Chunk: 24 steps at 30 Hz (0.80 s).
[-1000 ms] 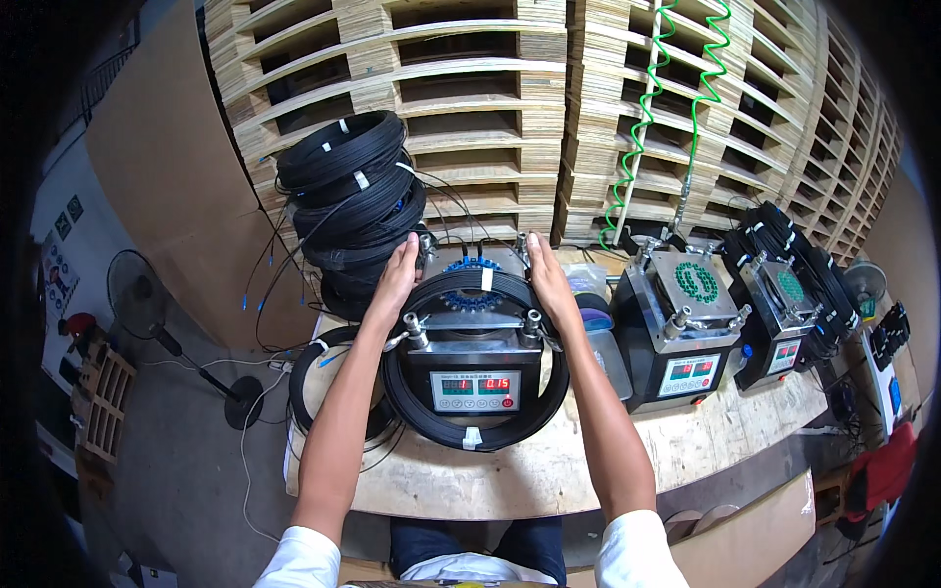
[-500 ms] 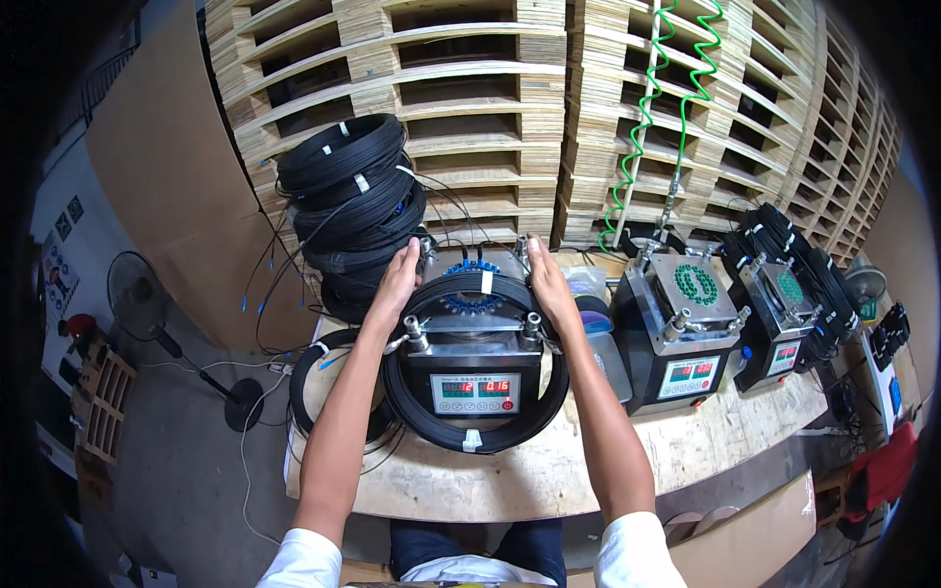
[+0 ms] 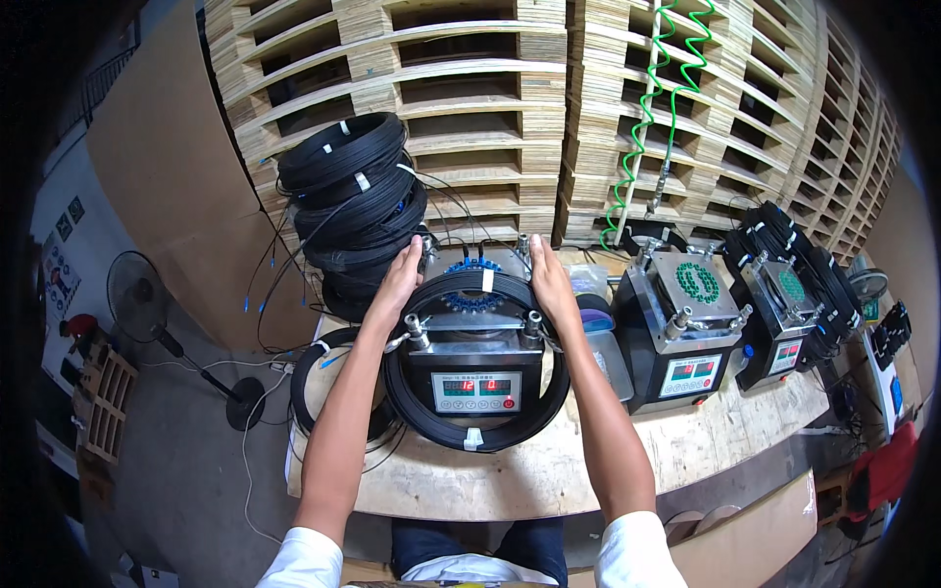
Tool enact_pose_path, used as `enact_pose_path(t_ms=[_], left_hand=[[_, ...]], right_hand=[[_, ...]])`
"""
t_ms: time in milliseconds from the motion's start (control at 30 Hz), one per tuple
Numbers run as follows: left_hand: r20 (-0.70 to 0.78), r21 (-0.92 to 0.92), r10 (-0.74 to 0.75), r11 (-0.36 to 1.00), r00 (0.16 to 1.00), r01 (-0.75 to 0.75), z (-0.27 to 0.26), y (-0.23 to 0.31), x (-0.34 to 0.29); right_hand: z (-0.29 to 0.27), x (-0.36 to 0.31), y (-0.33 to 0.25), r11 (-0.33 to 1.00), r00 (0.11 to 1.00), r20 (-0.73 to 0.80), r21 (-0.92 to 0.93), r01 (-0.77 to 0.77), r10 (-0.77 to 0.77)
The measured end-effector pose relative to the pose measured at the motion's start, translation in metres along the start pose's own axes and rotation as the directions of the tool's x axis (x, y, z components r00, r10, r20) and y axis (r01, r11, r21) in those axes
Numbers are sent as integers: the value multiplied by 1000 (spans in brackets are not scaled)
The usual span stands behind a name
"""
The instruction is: Operating industrial machinery to wind or test coils of black fiber optic or electrical cable.
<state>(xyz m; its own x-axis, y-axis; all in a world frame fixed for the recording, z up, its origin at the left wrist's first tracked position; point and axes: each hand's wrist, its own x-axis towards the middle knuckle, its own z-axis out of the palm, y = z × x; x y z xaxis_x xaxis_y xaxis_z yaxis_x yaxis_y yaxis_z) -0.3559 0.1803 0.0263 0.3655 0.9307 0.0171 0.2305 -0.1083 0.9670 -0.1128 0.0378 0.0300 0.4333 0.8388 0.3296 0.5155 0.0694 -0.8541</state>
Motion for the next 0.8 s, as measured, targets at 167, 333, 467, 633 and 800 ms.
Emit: enact_pose_path(t_ms=[167,333,467,633,800], left_hand=[[-25,9,-24,1000,999,24,-2,0,0],[-83,40,-66,997,994,70,1,3,-5],[-79,26,-58,998,995,60,-1,5,-7],[-25,12,-41,999,999,41,-4,-1,-1],[-2,-15,0,1000,1000,0,3,4,-5]], right_hand=[[6,6,13,996,999,28,83,26,-28],[6,3,14,973,999,40,230,26,-36],[3,-6,-5,988,1000,10,151,16,-18],[4,-8,-17,988,998,5,143,-58,58],[0,-3,-4,996,999,-26,92,-15,18]])
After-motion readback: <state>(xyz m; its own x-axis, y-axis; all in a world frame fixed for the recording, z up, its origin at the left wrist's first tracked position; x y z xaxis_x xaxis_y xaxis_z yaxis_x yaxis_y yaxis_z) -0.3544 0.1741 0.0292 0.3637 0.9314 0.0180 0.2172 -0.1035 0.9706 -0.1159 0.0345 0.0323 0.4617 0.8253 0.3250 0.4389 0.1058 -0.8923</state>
